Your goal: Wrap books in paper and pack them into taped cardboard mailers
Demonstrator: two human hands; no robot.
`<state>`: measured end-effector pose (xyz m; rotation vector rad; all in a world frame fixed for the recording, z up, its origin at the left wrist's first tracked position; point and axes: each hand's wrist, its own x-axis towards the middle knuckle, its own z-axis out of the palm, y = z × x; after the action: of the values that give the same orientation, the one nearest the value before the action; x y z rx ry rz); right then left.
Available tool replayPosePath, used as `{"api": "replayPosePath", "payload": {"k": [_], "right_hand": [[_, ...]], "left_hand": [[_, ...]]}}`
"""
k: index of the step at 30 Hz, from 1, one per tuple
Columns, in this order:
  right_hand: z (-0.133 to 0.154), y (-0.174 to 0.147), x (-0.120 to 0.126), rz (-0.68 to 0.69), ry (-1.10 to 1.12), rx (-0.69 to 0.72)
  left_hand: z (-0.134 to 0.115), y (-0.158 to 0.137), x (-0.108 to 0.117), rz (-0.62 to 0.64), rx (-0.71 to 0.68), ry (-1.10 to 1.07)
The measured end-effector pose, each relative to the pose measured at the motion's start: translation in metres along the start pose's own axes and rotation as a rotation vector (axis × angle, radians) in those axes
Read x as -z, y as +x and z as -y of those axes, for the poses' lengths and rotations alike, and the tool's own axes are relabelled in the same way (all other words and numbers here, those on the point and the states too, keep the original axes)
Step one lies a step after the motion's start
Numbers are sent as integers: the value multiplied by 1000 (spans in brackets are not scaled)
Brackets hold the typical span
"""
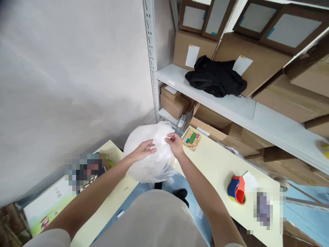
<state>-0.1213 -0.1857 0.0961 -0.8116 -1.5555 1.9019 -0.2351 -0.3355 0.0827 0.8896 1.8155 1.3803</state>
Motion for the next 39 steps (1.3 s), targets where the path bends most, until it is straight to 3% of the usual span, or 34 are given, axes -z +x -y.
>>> {"api": "replayPosePath", "payload": {"k": [3, 5, 7, 10, 12, 14, 15, 17, 20, 22, 24, 28, 32, 35, 39], "right_hand": [[16, -11, -10, 46, -101, 151], [33, -17, -10, 181, -246, 218], [58, -23, -3, 244, -494, 304], [102, -33, 4, 151, -926, 588], [129, -37, 0, 291, -1112, 796], [150, -37, -5, 447, -1222, 874], [158, -36, -6, 460, -1249, 866], [173, -32, 2, 363, -1228, 802], [193, -30, 38, 210, -1007, 681], [204, -36, 72, 172, -769, 572], [211, -46, 104, 105, -501, 463], [202, -68, 155, -168, -125, 409], [158, -93, 199, -478, -124, 334], [109, -118, 237, -679, -253, 252], [41, -148, 282, -831, -400, 75]], "left_hand": [[-23, -13, -14, -20, -96, 20], [-36, -17, -6, -92, -147, 27], [-51, -19, 12, -111, -214, 169], [-86, -20, 38, 36, -385, 606], [-115, -18, 45, 173, -482, 860], [-143, -16, 45, 219, -547, 984], [-155, -14, 44, 163, -577, 994], [-167, -11, 42, -95, -630, 904], [-153, 4, 38, -484, -653, 581], [-129, 24, 28, -498, -609, 387], [-104, 51, 8, -338, -438, 267], [-85, 86, -60, 56, -224, -90], [-88, 80, -126, 378, -16, -311], [-77, 76, -154, 339, 51, -267], [-51, 91, -171, 270, 98, 38]]}}
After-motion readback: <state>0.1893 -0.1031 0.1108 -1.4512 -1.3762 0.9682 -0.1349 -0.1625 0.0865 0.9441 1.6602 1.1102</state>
